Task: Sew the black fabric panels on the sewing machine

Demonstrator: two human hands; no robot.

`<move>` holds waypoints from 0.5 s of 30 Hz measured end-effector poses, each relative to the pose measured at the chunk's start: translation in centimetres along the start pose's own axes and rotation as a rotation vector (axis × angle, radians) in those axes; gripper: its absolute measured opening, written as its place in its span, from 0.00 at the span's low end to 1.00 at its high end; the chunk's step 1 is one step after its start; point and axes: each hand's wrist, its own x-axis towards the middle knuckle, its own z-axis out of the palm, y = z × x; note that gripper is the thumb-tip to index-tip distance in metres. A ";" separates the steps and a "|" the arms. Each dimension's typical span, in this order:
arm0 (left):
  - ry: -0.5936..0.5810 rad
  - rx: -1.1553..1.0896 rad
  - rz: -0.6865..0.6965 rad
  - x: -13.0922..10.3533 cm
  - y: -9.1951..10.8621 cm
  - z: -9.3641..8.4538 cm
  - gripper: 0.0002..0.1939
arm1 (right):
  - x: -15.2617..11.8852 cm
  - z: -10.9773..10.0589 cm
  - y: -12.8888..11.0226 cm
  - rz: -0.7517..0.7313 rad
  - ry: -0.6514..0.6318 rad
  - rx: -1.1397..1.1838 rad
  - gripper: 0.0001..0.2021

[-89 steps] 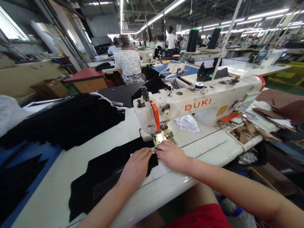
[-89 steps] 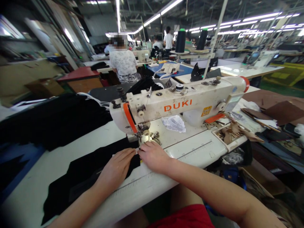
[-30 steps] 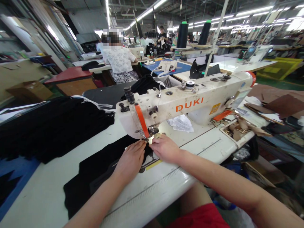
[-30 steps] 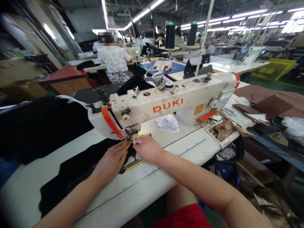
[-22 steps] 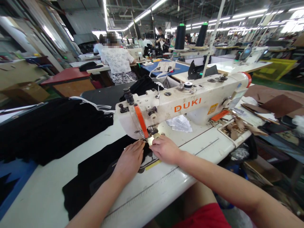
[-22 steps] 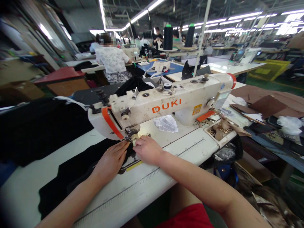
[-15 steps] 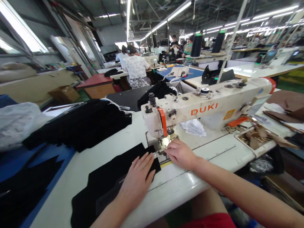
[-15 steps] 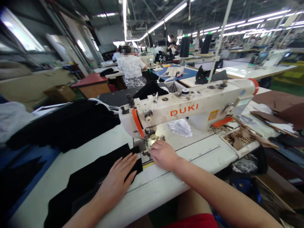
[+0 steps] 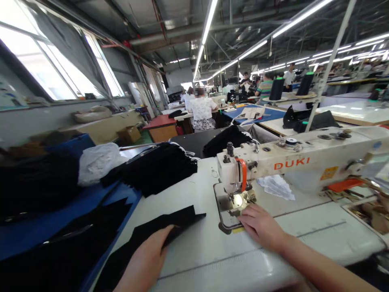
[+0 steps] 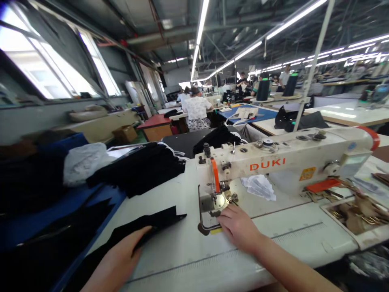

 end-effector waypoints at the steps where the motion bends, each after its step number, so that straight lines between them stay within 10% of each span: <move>1: 0.058 -0.003 -0.110 1.8 -0.9 -1.7 0.23 | -0.1 0.1 -0.1 0.006 0.002 0.004 0.12; 5: 0.426 0.119 -0.434 10.0 -4.8 -10.9 0.13 | -0.4 0.3 -0.3 0.039 0.021 -0.001 0.12; 9: 0.540 0.145 -0.403 17.3 -7.9 -17.1 0.20 | -0.4 0.5 -0.5 0.051 0.046 -0.010 0.12; 12: 0.420 0.120 -0.314 21.0 -9.5 -16.2 0.22 | -0.4 1.0 0.0 0.033 0.039 -0.040 0.12; 15: 0.187 0.087 -0.288 22.6 -10.8 -11.6 0.22 | -0.6 2.0 1.3 -0.011 0.032 -0.103 0.11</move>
